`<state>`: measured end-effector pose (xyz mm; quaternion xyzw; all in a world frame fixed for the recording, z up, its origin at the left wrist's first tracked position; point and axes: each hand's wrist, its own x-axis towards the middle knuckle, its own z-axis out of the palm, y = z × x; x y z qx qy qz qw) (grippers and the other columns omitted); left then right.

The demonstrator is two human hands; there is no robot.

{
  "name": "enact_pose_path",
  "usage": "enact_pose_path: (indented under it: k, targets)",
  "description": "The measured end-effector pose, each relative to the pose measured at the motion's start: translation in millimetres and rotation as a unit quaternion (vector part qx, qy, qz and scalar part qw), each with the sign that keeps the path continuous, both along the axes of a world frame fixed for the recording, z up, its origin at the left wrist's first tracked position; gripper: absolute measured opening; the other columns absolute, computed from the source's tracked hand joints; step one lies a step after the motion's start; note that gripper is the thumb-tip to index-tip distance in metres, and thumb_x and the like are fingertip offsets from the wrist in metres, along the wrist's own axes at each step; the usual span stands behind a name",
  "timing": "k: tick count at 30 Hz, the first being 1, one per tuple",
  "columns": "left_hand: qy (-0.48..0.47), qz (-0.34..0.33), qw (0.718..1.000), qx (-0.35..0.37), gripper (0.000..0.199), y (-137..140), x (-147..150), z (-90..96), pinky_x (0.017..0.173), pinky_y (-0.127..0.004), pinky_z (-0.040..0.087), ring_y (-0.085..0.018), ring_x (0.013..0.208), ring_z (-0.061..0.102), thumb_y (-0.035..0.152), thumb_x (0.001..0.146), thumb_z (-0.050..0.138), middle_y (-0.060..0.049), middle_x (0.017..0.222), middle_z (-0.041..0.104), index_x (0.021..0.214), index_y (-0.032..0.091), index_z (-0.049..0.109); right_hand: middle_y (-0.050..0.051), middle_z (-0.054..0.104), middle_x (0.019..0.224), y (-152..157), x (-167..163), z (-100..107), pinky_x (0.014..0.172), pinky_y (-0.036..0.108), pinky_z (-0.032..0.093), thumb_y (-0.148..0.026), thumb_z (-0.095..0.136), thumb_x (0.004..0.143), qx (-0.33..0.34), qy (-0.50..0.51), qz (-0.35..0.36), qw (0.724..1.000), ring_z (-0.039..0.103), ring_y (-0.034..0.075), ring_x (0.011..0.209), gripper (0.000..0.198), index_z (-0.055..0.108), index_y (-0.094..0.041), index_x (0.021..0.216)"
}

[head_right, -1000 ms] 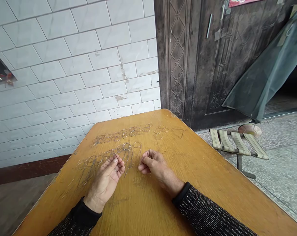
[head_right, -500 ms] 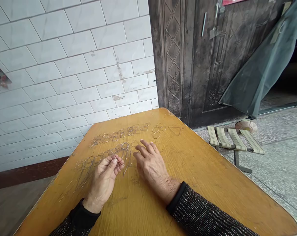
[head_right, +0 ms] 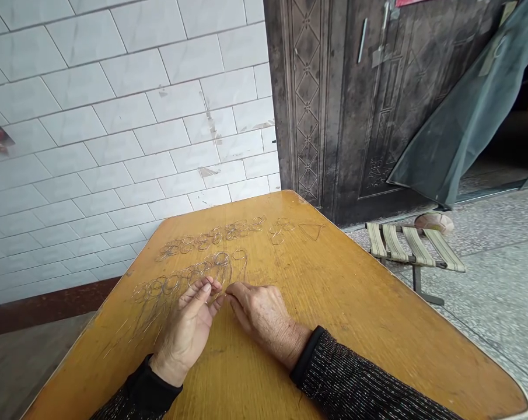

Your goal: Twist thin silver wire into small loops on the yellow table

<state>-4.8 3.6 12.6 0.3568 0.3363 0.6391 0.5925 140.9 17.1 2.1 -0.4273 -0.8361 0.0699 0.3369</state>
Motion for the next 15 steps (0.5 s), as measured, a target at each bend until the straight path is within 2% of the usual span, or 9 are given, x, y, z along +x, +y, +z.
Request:
enact_pose_path:
  k: [7,15]
  targets:
    - [-0.037,-0.003,0.999,-0.037,0.014,-3.1,2.6,-1.7,0.072,-0.022,0.046,-0.011,0.082,0.057,0.021,0.066,0.072,-0.002,0.084,0.062,0.077,0.016,0.065,0.004,0.068,0.069,2.7,-1.3,-6.9,0.053,0.019,0.035,-0.025,0.035,0.090,-0.010,0.043,-0.001,0.999,0.063,0.014,0.059,0.026,0.060,-0.018,0.093]
    - [-0.048,-0.005,0.997,-0.062,0.020,-1.5,0.4,1.9,0.065,-0.021,0.047,-0.011,0.076,0.058,0.021,0.060,0.076,-0.002,0.081,0.062,0.076,0.016,0.065,0.002,0.064,0.060,-1.2,-3.2,1.0,0.048,0.018,0.031,-0.023,0.036,0.088,-0.019,0.024,0.006,1.000,0.057,0.010,0.050,0.024,0.060,-0.018,0.089]
